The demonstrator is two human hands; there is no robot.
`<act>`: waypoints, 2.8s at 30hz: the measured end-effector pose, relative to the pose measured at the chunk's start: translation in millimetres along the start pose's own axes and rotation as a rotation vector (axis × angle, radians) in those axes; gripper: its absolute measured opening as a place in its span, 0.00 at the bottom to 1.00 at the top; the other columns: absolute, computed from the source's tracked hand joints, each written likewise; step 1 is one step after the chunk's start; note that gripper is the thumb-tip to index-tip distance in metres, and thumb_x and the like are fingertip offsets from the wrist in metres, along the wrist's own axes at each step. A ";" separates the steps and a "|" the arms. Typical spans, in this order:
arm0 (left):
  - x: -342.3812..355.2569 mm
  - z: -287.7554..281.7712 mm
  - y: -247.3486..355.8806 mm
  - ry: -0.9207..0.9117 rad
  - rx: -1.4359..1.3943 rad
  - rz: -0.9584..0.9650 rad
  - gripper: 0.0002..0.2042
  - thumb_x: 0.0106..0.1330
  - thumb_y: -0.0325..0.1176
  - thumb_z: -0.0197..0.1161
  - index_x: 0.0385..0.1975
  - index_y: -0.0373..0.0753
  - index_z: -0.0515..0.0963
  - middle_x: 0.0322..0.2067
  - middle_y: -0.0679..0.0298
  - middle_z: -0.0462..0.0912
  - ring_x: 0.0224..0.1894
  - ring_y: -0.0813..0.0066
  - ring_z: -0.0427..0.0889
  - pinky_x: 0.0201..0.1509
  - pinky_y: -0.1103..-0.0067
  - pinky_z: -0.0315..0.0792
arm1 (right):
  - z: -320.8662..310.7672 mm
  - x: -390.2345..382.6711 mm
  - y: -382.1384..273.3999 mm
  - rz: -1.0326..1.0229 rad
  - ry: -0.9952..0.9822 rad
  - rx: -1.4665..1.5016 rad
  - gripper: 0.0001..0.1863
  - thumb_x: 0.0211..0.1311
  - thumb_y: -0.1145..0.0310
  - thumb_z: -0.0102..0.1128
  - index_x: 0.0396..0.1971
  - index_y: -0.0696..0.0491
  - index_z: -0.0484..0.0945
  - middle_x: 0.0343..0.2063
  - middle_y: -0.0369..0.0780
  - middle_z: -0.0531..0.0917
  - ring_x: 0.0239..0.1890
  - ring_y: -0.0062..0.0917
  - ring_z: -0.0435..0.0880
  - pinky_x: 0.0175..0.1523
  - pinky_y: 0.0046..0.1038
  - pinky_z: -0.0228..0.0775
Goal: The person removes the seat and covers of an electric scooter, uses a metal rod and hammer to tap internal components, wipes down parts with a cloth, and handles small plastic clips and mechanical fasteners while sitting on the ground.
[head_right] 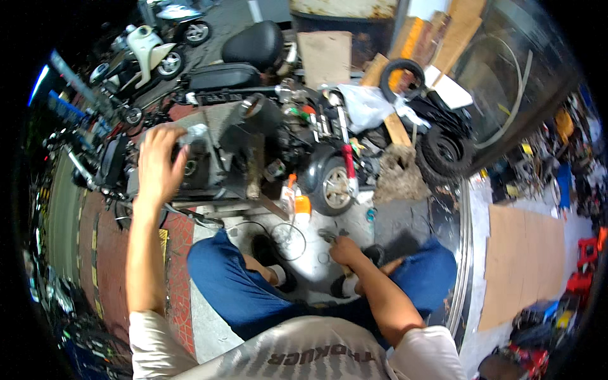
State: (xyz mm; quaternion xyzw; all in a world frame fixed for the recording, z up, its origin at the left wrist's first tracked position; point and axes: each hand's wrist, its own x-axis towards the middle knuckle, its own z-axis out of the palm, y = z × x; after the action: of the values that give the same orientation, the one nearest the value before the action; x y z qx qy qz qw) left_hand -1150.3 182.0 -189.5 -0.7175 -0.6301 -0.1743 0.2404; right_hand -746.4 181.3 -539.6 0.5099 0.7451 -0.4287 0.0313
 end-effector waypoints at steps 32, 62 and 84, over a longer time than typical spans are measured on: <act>-64.5 78.6 181.1 -0.701 -1.621 -0.836 0.10 0.70 0.29 0.55 0.44 0.35 0.81 0.28 0.70 0.82 0.24 0.85 0.76 0.24 0.85 0.68 | -86.7 -18.5 -128.5 -0.423 0.061 1.362 0.17 0.77 0.59 0.57 0.48 0.59 0.81 0.32 0.35 0.84 0.29 0.15 0.81 0.32 0.18 0.72; -79.8 145.1 193.4 -0.586 -1.641 -0.843 0.06 0.74 0.32 0.64 0.36 0.36 0.83 0.29 0.71 0.84 0.30 0.87 0.76 0.34 0.83 0.72 | -101.9 -23.3 -123.0 -0.338 0.071 1.021 0.06 0.68 0.70 0.66 0.38 0.57 0.82 0.23 0.32 0.81 0.26 0.14 0.79 0.33 0.21 0.71; -71.4 140.9 189.7 -0.887 -1.666 -0.680 0.05 0.64 0.25 0.59 0.30 0.35 0.82 0.29 0.69 0.84 0.35 0.85 0.78 0.42 0.85 0.69 | -120.7 -35.7 -112.2 -0.304 -0.115 0.907 0.06 0.64 0.71 0.70 0.28 0.53 0.82 0.21 0.29 0.79 0.23 0.10 0.73 0.27 0.18 0.62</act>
State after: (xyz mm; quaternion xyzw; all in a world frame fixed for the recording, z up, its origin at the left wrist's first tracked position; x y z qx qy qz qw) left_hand -980.7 185.9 -368.8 -0.4390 -0.5114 -0.3361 -0.6579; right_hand -770.4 223.5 -378.2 0.3327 0.5464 -0.7377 -0.2159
